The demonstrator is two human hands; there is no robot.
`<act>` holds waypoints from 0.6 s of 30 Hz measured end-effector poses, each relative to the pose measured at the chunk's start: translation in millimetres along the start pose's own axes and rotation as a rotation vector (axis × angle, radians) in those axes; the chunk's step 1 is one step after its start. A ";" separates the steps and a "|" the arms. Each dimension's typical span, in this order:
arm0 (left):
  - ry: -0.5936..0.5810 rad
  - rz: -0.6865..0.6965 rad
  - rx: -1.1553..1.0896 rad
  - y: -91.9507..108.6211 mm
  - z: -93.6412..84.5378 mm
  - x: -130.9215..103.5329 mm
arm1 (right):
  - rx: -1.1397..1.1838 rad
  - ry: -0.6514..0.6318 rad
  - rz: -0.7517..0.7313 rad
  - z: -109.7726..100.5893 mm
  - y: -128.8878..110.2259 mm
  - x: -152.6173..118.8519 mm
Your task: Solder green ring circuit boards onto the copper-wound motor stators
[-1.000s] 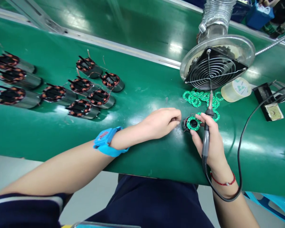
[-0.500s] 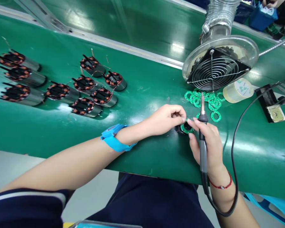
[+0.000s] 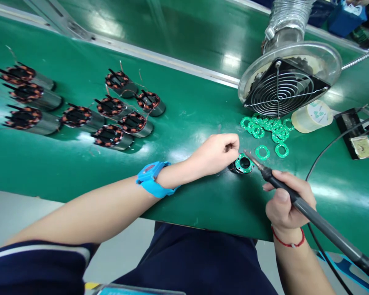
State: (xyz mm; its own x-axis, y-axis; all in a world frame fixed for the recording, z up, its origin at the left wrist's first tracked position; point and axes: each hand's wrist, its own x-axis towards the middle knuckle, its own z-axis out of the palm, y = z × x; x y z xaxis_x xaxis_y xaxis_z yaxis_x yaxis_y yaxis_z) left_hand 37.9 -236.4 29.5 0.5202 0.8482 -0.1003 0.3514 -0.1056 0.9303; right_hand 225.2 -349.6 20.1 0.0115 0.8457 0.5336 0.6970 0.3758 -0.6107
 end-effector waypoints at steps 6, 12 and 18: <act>0.031 0.024 0.031 0.2 2.0 -1.1 | 0.022 0.077 -0.065 1.8 -1.5 -0.7; 0.047 0.069 0.096 1.1 1.6 -1.3 | 0.133 0.140 0.025 11.1 -5.5 4.8; 0.073 0.129 0.151 2.0 4.3 -1.0 | -0.038 -0.322 -0.045 19.9 -4.7 20.4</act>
State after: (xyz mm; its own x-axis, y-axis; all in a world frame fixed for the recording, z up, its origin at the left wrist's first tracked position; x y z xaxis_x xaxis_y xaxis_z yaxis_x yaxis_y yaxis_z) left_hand 41.4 -239.7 29.9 0.5121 0.8576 0.0469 0.4013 -0.2872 0.8698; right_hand 207.8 -326.5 22.2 -0.2434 0.9071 0.3433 0.7181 0.4065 -0.5649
